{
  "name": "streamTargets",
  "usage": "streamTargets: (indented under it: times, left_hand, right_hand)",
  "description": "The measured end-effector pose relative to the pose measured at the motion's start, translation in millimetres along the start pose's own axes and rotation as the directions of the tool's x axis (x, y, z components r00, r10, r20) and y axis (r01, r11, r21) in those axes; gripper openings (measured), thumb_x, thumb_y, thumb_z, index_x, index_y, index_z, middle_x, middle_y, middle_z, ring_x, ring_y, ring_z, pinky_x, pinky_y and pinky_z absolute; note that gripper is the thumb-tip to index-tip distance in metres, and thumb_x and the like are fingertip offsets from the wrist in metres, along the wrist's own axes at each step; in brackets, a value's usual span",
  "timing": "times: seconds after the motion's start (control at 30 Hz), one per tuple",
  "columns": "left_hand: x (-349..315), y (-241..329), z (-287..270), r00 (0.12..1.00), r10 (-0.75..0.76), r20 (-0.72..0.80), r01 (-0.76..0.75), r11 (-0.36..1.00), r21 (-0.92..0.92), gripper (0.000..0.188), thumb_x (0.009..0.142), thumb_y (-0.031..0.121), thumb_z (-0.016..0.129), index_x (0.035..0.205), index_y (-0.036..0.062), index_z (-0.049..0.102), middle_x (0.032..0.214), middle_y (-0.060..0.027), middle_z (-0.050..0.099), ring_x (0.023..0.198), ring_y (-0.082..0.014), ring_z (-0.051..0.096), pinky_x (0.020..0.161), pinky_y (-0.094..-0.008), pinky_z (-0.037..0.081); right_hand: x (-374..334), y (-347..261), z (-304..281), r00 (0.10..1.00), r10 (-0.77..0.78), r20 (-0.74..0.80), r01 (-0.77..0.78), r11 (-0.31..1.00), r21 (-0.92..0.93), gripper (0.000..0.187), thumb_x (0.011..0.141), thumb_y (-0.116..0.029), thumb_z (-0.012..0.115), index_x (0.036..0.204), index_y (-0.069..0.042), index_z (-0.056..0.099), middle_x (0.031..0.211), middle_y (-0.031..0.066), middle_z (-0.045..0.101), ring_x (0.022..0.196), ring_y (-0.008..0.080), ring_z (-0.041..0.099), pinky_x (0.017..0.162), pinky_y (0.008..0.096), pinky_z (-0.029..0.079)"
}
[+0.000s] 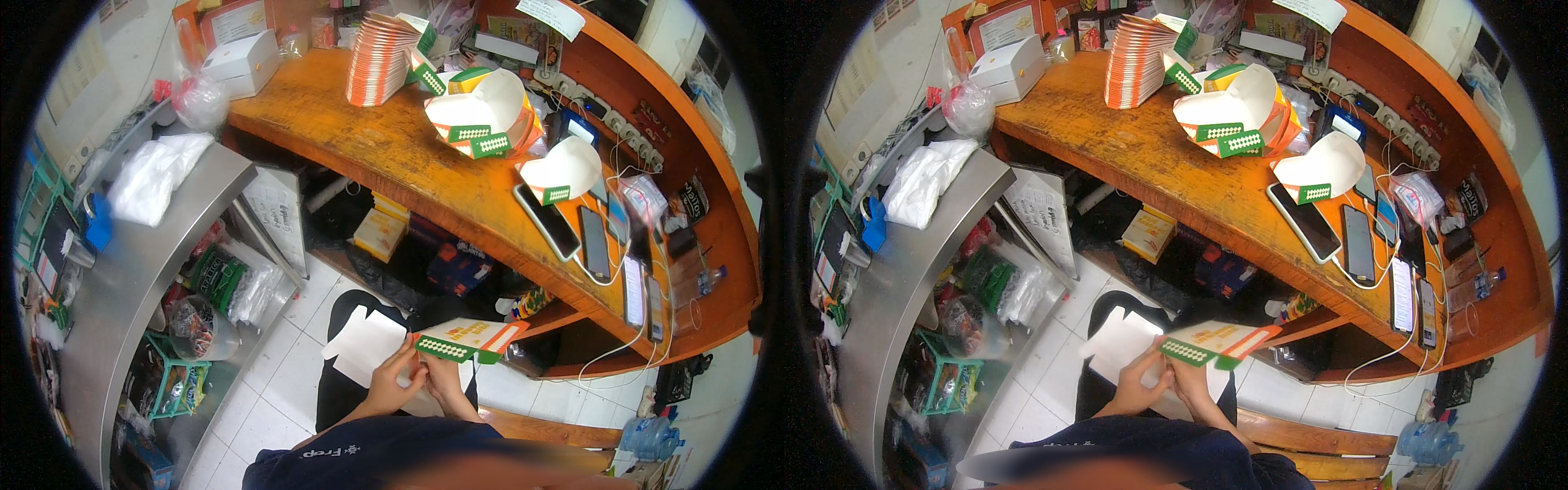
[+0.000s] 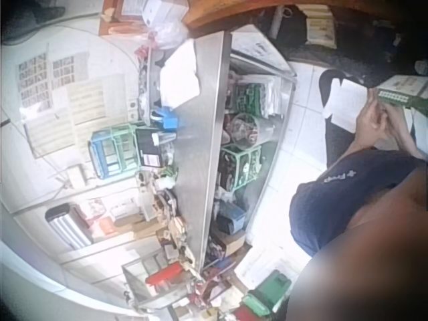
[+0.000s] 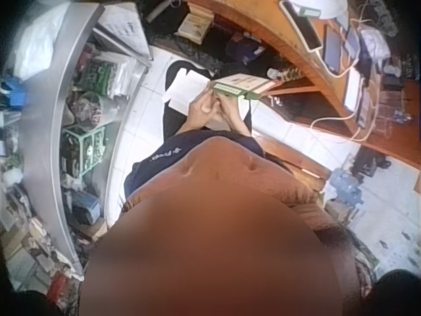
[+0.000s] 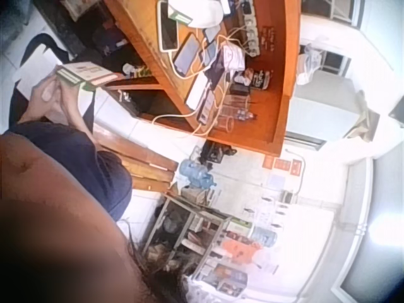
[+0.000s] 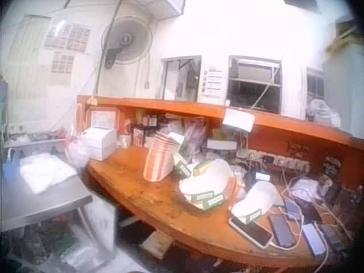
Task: The person folds flat paper food containers into their final shape by hand, then stacks the finished units on the counter. The person repeatedly picks a flat container, folds the sides and tabs, and places the completed container on a growing stack.
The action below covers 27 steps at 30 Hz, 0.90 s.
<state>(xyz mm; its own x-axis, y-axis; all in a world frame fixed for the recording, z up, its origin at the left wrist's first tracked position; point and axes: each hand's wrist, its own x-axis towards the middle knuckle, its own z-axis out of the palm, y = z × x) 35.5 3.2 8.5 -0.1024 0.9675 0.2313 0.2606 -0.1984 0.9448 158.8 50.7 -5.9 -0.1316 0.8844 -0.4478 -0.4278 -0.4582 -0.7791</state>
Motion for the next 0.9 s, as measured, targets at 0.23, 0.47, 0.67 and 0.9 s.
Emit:
streamTargets:
  times: [0.23,0.47,0.67,0.9]
  left_hand:
    - [12,-1,-10,0.914,-0.099,-0.393,0.117,0.993,0.022,0.027,0.077,0.009,0.074,0.099,-0.0023,0.062,0.097,-0.0173,0.065,0.093,-0.0239,0.066,0.078,-0.0304,0.052]
    - [14,3,-23,0.917,0.297,-0.267,-0.263,0.952,0.156,0.019,0.075,-0.007,0.069,0.094,-0.0003,0.071,0.089,-0.0124,0.069,0.084,-0.0231,0.068,0.075,-0.0297,0.054]
    - [23,13,-27,0.948,0.292,-0.127,-0.292,0.956,0.019,0.02,0.075,-0.006,0.071,0.093,0.0019,0.071,0.094,-0.0114,0.067,0.095,-0.024,0.067,0.083,-0.0311,0.053]
    - [20,17,1,0.948,-0.088,-0.305,-0.093,0.842,-0.531,0.005,0.088,-0.001,0.062,0.092,-0.0037,0.062,0.099,-0.0098,0.058,0.088,-0.016,0.061,0.08,-0.0276,0.049]
  right_hand:
    - [5,8,-17,0.951,-0.098,0.293,0.232,0.852,-0.47,0.008,0.085,-0.008,0.069,0.09,-0.003,0.065,0.069,0.0011,0.064,0.059,0.0074,0.058,0.048,0.0208,0.042]
    - [-16,-17,12,0.894,-0.276,0.352,0.408,0.827,-0.388,0.027,0.083,-0.007,0.071,0.104,-0.005,0.055,0.105,0.0043,0.06,0.101,0.0114,0.059,0.072,0.0236,0.052]
    - [-29,-45,21,0.941,-0.3,0.156,0.307,0.952,-0.022,0.025,0.084,0.004,0.065,0.105,-0.001,0.052,0.099,0.0092,0.061,0.089,0.0151,0.063,0.068,0.0249,0.055]
    - [-20,-11,25,0.682,-0.692,0.235,0.724,0.596,-0.347,0.004,0.08,0.002,0.071,0.083,0.002,0.069,0.078,0.0078,0.068,0.069,0.0117,0.063,0.063,0.023,0.05]
